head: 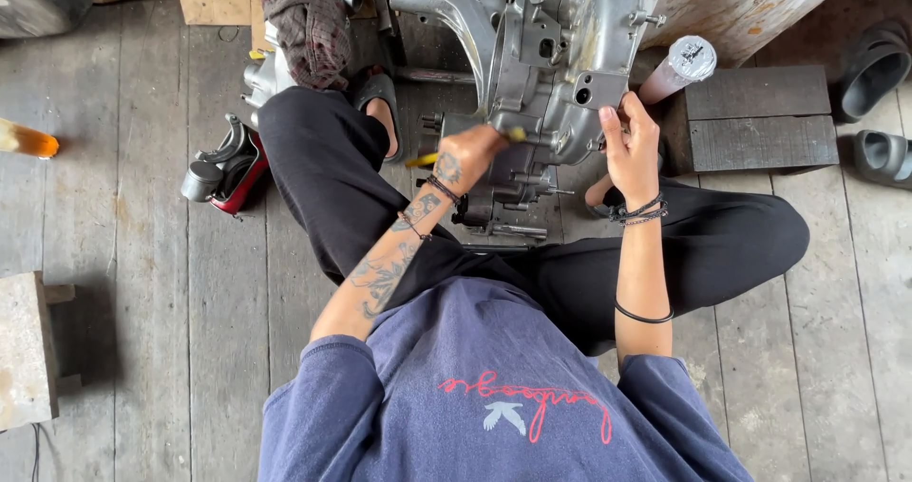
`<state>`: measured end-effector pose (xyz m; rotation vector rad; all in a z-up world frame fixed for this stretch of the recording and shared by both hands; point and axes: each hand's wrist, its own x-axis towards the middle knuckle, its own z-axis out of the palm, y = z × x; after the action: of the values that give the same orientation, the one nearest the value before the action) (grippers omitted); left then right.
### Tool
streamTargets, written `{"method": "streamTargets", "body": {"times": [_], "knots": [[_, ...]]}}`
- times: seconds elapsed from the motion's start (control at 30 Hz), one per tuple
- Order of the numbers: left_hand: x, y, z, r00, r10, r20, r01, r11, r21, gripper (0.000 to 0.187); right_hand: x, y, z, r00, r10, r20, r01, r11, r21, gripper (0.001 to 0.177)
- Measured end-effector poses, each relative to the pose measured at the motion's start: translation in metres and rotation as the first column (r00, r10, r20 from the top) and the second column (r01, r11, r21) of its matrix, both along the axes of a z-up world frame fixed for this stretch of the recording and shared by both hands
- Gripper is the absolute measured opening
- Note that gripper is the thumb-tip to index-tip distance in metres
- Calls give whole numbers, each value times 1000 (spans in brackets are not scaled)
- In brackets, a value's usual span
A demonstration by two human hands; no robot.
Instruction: The person sits on the floor and uses a yellow-handled brush to scrub the surface of a silver engine casing. They hold the part steady with one hand while scrubbing various sections, including the edges and bolt holes, with the other hand.
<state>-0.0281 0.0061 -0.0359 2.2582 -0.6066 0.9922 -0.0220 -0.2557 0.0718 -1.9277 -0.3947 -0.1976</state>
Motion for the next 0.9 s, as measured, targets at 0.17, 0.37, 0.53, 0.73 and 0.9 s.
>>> {"method": "streamTargets", "body": {"times": [0.17,0.37,0.53,0.73,0.9], "knots": [[-26,-23,18,973,42,-226,-110,949,-294,13,-5,4,8,1000,0,19,0,1000,11,28],[-44,-39,12,947,56,-315,-169,925,-341,12,-2,-1,-3,999,6,34,-7,1000,10,30],[-44,-40,13,939,29,-343,-177,896,-407,14,-7,4,6,999,12,41,-12,1000,12,30],[-43,-30,29,911,11,-411,-160,931,-328,14,-12,8,11,1000,3,24,-3,1000,13,29],[-61,-25,0,786,-229,-574,-140,839,-526,17,-39,18,17,872,-301,387,326,945,1,28]]}}
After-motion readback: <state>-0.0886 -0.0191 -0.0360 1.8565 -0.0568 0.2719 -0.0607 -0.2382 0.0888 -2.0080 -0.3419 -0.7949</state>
